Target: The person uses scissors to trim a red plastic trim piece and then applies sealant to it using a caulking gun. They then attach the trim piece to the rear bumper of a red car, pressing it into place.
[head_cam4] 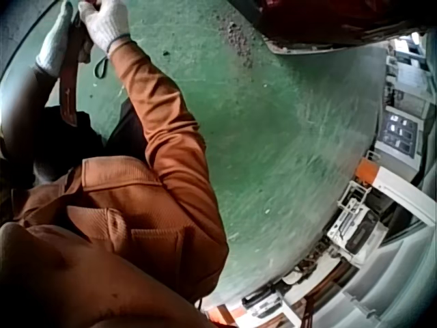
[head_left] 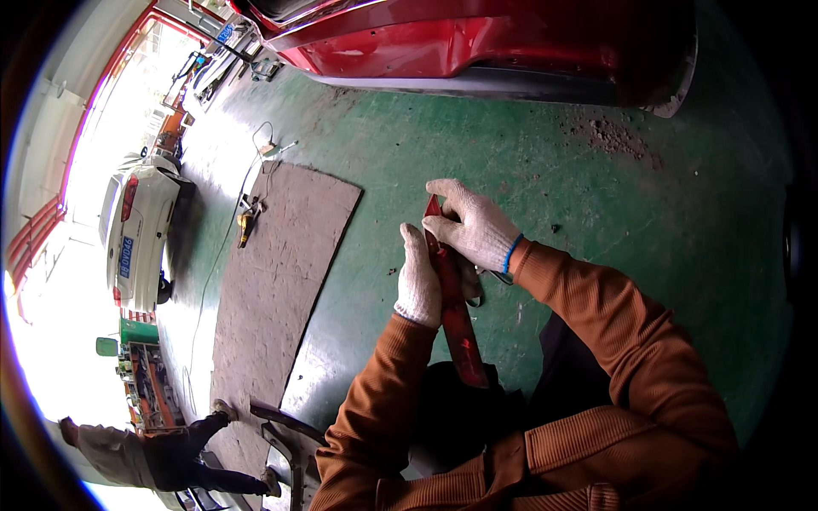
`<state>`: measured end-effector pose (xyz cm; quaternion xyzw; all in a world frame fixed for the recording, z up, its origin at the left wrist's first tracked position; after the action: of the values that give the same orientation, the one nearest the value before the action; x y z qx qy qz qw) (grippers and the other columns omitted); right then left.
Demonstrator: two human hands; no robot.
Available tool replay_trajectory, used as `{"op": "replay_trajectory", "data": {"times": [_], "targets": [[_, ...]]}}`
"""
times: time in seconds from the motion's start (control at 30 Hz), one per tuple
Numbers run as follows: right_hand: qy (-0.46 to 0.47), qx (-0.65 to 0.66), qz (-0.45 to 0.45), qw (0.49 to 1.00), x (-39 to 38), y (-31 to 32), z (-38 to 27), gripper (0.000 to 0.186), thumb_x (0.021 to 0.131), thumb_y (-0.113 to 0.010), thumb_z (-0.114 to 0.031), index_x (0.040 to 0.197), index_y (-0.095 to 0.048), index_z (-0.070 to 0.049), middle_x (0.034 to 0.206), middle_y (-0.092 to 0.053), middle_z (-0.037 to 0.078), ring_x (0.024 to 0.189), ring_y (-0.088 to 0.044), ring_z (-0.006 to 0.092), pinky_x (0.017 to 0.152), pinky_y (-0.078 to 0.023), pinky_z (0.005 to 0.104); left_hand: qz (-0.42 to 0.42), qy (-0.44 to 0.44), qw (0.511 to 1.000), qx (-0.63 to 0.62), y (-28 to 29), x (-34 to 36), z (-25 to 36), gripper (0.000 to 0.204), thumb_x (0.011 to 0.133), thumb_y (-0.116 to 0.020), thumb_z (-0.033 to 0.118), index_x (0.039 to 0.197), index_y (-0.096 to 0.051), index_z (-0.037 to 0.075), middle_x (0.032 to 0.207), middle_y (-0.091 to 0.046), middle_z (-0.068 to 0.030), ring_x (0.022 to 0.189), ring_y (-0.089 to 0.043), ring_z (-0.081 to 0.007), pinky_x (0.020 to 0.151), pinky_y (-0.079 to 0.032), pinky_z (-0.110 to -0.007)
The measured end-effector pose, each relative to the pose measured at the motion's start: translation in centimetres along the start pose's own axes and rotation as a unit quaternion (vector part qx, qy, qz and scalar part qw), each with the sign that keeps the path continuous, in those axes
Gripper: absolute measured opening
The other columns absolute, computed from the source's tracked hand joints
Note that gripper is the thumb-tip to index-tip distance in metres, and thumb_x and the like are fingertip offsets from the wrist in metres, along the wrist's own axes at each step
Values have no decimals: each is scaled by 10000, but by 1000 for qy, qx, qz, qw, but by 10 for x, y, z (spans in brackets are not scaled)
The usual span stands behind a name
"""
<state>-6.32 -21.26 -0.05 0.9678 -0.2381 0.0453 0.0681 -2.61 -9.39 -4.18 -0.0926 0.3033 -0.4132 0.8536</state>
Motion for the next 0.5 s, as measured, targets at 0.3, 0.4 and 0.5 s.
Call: {"op": "replay_trajectory", "data": {"times": [0.3, 0.4, 0.5], "targets": [[-26, 262, -101, 960, -3, -2, 15, 540, 1056, -597, -41, 1580, -483, -109, 1202, -722, 102, 1108, -676, 187, 1026, -547, 335, -57, -16, 998, -13, 1, -4, 10, 1001, 969, -156, 892, 1158, -631, 31, 681, -640, -159, 496, -570, -303, 540, -532, -452], [-53, 218, -60, 973, -4, -3, 12, 481, 1081, -595, -74, 1554, -511, -88, 1192, -703, 61, 1083, -656, 106, 984, -543, 278, -48, -4, 999, -2, 4, -1, 6, 1021, 959, -148, 903, 1160, -622, 21, 681, -640, -165, 490, -560, -303, 552, -527, -471], [20, 185, 25, 982, 7, 2, 11, 432, 1078, -616, -93, 1506, -558, -98, 1146, -696, 59, 1068, -657, 124, 968, -551, 273, -44, 3, 999, -8, -3, -2, 3, 1042, 952, -145, 910, 1197, -617, 15, 705, -647, -166, 508, -568, -299, 554, -522, -466]]}}
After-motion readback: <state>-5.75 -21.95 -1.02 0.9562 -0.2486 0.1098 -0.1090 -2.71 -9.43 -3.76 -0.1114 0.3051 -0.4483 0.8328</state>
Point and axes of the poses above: each hand's wrist, its own x-axis towards the middle knuckle, its own y-axis out of the back of the hand, z = x × y, the point moved 8 cm from there along x, towards the middle knuckle
